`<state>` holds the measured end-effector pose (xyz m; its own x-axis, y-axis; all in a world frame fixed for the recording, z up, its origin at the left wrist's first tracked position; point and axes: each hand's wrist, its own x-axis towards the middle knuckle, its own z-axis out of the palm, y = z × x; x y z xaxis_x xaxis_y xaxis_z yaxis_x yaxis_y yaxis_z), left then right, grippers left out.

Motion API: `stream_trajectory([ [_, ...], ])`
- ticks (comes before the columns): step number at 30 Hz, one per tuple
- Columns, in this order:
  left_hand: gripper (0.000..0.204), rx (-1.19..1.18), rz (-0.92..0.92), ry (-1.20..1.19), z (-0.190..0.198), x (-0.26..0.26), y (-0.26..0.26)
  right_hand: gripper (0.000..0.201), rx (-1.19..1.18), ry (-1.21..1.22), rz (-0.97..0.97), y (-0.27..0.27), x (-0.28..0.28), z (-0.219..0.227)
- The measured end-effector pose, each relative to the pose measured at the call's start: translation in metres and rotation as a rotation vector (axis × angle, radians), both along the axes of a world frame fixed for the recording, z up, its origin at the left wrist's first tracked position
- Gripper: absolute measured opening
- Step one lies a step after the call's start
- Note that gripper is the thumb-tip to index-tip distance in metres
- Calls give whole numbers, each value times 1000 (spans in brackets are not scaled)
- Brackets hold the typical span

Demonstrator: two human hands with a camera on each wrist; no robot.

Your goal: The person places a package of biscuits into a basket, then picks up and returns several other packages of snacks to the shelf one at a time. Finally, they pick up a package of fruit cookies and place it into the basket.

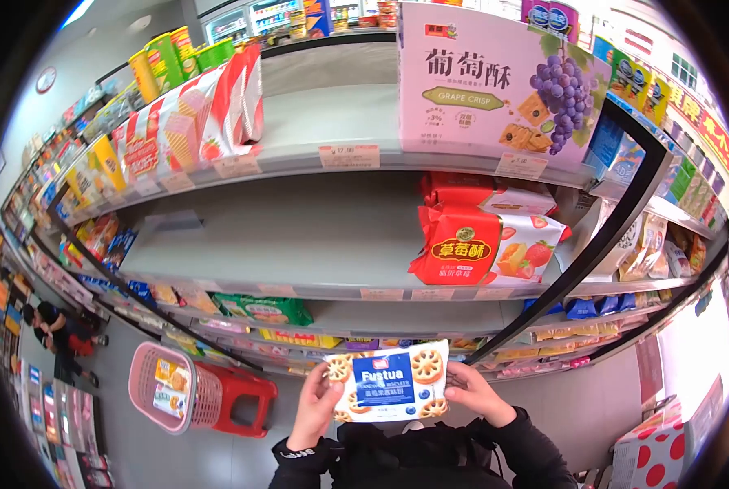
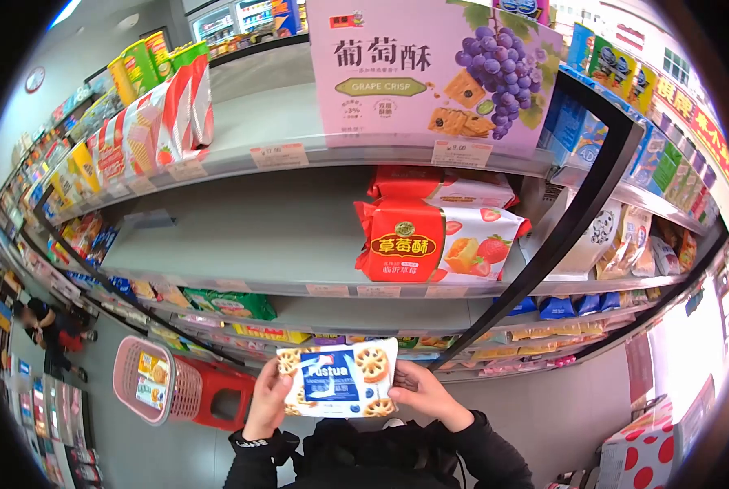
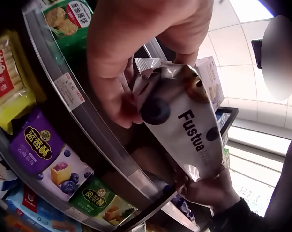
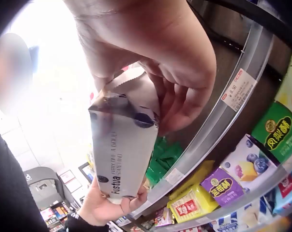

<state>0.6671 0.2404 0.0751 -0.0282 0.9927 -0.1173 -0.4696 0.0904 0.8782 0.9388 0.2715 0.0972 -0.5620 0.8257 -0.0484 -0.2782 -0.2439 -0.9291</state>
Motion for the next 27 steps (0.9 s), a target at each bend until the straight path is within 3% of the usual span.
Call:
stream_trajectory([
  [1, 57, -10, 6, 5, 6, -3, -3, 74, 10, 42, 97, 2, 3, 5],
  [5, 59, 125, -3, 55, 48, -14, -5, 96, 204, 21, 214, 6, -3, 34],
  [10, 56, 169, 80, 156, 91, -28, 5, 93, 408, -79, 193, 16, -23, 72],
  [14, 48, 246, 162, 190, 113, -35, 20, 84, 514, -30, 59, 23, -33, 84],
  [18, 34, 252, 95, 207, 126, -47, 42, 61, 683, -153, -110, 34, -41, 89],
  [20, 33, 241, 68, 232, 126, -56, 53, 51, 873, -415, -183, 39, -46, 98],
  [24, 37, 224, 7, 199, 134, -75, 75, 39, 1082, -569, -321, 54, -62, 105],
  [27, 34, 164, -113, 204, 154, -91, 88, 30, 1060, -558, -439, 65, -82, 113],
])
